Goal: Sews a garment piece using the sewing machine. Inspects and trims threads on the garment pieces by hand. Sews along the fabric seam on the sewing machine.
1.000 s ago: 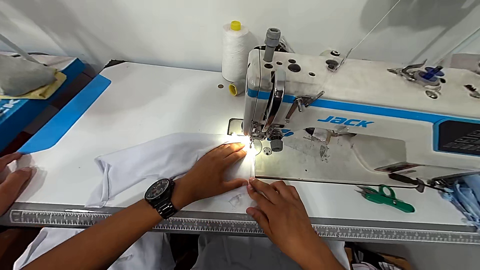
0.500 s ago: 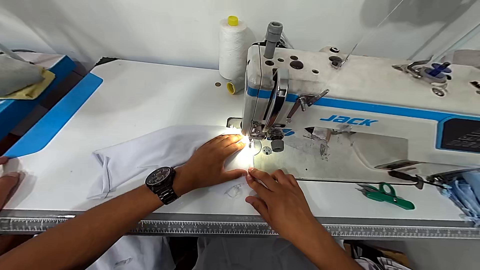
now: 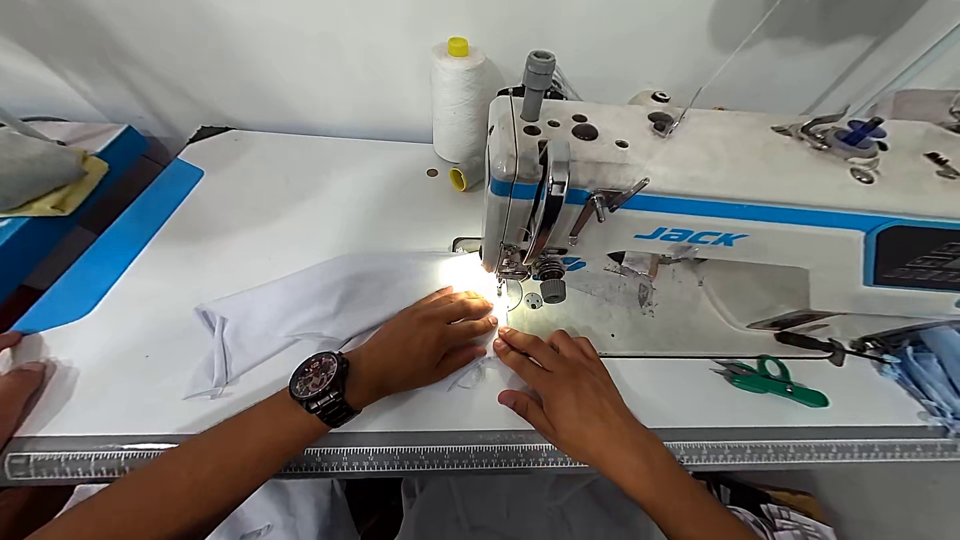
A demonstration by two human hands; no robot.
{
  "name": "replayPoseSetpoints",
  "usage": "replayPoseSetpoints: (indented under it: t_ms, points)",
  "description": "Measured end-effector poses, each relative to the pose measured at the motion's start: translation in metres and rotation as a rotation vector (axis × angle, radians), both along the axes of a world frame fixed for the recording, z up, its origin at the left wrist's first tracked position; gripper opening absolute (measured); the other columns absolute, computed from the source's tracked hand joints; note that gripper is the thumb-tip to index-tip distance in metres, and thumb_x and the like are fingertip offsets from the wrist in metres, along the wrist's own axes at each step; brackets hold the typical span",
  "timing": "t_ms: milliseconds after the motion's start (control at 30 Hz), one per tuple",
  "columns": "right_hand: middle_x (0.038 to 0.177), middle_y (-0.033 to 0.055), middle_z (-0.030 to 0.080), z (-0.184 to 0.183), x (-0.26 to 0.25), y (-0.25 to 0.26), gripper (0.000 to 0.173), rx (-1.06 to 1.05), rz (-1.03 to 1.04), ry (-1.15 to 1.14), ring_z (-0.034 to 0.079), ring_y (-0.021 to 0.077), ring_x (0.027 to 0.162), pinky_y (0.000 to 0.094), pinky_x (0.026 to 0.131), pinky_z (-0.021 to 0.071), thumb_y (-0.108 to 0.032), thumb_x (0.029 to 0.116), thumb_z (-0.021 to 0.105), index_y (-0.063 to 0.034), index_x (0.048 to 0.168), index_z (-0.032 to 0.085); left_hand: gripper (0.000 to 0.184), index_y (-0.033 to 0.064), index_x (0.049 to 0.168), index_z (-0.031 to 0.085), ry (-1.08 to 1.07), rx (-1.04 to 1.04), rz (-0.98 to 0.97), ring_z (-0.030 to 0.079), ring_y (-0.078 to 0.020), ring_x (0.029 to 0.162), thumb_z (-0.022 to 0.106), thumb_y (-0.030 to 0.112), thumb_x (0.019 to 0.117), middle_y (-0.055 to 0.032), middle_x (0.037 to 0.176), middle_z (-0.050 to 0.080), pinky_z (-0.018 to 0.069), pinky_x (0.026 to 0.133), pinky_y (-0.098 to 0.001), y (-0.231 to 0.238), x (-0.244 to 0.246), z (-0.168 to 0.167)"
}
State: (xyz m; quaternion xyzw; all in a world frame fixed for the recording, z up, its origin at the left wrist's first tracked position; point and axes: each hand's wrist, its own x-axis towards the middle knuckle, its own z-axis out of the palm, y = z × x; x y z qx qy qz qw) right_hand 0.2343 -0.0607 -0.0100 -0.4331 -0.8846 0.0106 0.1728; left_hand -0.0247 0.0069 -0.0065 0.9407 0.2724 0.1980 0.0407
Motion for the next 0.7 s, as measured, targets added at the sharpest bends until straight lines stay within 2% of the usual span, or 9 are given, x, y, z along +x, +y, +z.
replayPoseSetpoints:
  t_ms: [167,333,533,700]
  points:
    - [0.153,-0.0122,0.051,0.005,0.012,0.004,0.062,-0.041,0.078,-0.015,0.058,0.0153,0.100,0.0369,0.082,0.0431,-0.064,0.1056,0.025,-0.0296,0.144,0.061,0.051,0.0174,0.133,0.069,-0.028,-0.018,0.049,0.053,-0.0194,0.138,0.048,0.053,0.1033,-0.0057,0.142,0.062,0.0400,0.118,-0.0477,-0.002,0.004,-0.001]
    - [0.151,-0.0112,0.053,0.012,0.017,0.014,0.061,-0.020,0.115,-0.041,0.057,0.0152,0.096,0.0359,0.079,0.0421,-0.065,0.1045,0.031,-0.0289,0.141,0.063,0.041,0.0190,0.130,0.072,-0.080,-0.079,0.045,0.054,-0.0165,0.137,0.045,0.040,0.1075,-0.0023,0.140,0.064,0.0394,0.119,-0.0475,0.006,0.002,0.000]
    - [0.147,-0.0092,0.057,0.017,0.016,0.035,0.059,-0.016,0.144,-0.052,0.058,0.0160,0.096,0.0356,0.078,0.0438,-0.063,0.1036,0.036,-0.0271,0.140,0.065,0.041,0.0191,0.128,0.073,-0.070,-0.075,0.029,0.056,-0.0191,0.136,0.048,0.042,0.1046,-0.0042,0.140,0.064,0.0402,0.117,-0.0499,0.023,0.000,0.002]
    - [0.147,-0.0069,0.057,0.019,0.018,0.047,0.057,-0.046,0.175,-0.032,0.060,0.0173,0.103,0.0383,0.084,0.0456,-0.061,0.1042,0.038,-0.0264,0.140,0.065,0.035,0.0193,0.125,0.074,-0.058,-0.023,-0.082,0.056,-0.0207,0.133,0.048,0.033,0.1063,-0.0035,0.136,0.066,0.0404,0.115,-0.0520,0.035,-0.005,0.002]
